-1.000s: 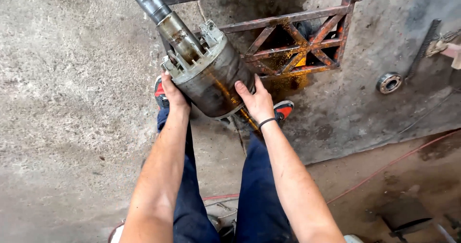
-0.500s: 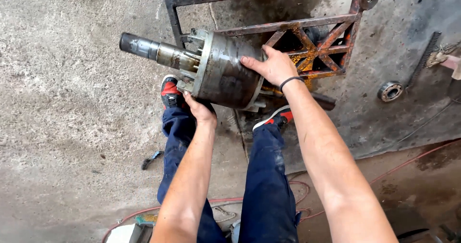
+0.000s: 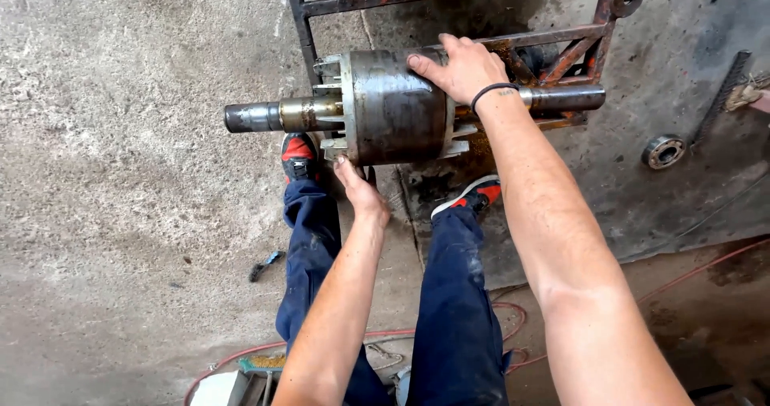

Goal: Applying a protective coating or paint to various electric motor components, including flanges and a rotor shaft, using a paintbrush.

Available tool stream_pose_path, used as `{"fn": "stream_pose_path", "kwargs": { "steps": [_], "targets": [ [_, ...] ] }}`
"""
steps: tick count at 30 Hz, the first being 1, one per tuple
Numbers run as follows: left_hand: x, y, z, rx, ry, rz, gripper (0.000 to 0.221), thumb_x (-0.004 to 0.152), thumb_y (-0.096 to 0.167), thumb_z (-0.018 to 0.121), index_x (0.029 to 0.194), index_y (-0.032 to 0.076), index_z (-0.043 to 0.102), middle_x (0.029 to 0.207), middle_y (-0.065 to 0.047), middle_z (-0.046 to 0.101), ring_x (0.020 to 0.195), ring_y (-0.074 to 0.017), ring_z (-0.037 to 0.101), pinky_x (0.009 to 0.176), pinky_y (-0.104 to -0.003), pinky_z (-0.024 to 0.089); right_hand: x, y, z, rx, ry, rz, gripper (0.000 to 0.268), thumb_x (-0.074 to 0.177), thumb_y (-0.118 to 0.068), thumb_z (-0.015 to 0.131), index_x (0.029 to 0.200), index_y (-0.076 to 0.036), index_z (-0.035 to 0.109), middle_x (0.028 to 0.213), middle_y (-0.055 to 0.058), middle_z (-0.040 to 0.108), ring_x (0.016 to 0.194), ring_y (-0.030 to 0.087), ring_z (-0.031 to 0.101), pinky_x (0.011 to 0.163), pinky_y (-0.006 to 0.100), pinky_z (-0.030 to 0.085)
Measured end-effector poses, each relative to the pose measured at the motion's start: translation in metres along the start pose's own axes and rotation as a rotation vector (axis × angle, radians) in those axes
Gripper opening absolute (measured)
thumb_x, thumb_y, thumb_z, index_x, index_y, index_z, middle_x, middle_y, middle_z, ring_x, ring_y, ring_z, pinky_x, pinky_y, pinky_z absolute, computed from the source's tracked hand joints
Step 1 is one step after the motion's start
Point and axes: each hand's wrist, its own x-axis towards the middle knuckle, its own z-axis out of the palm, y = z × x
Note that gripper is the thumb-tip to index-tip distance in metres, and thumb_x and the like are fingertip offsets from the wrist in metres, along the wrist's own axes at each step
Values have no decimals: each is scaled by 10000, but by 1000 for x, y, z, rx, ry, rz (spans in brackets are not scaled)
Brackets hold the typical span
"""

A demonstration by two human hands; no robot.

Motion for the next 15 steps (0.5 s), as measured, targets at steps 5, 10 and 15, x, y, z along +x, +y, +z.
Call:
{"fn": "stream_pose_path", "kwargs": {
  "steps": [5,10,15],
  "targets": [
    [-4,14,-1,90,5,-101,915,883,574,511,1638,176,182,1645,-65,383,1476,-221,430,1185,-378,390,5,6,4,9,17,-20,1089,848,-904,281,1459,-29,495,1416,235,544,1321,431,476,995,602,411],
    [27,-6,-34,38,-103,-39,866,906,535,552,1624,172,235,1569,-23,458,1396,-196,506,1115,-412,463,-5,11,22,24,111,-37,1031,900,-844,265,1541,-52,418,1552,226,437,1395,424,407,1064,599,358],
    [33,-4,-42,122,-194,-2,771,931,541,534,1577,192,299,1574,-36,461,1436,-273,498,1144,-460,435,-6,20,34,70,195,-51,991,929,-806,227,1544,-52,414,1565,196,442,1447,381,354,1096,615,314]
  ]
}}
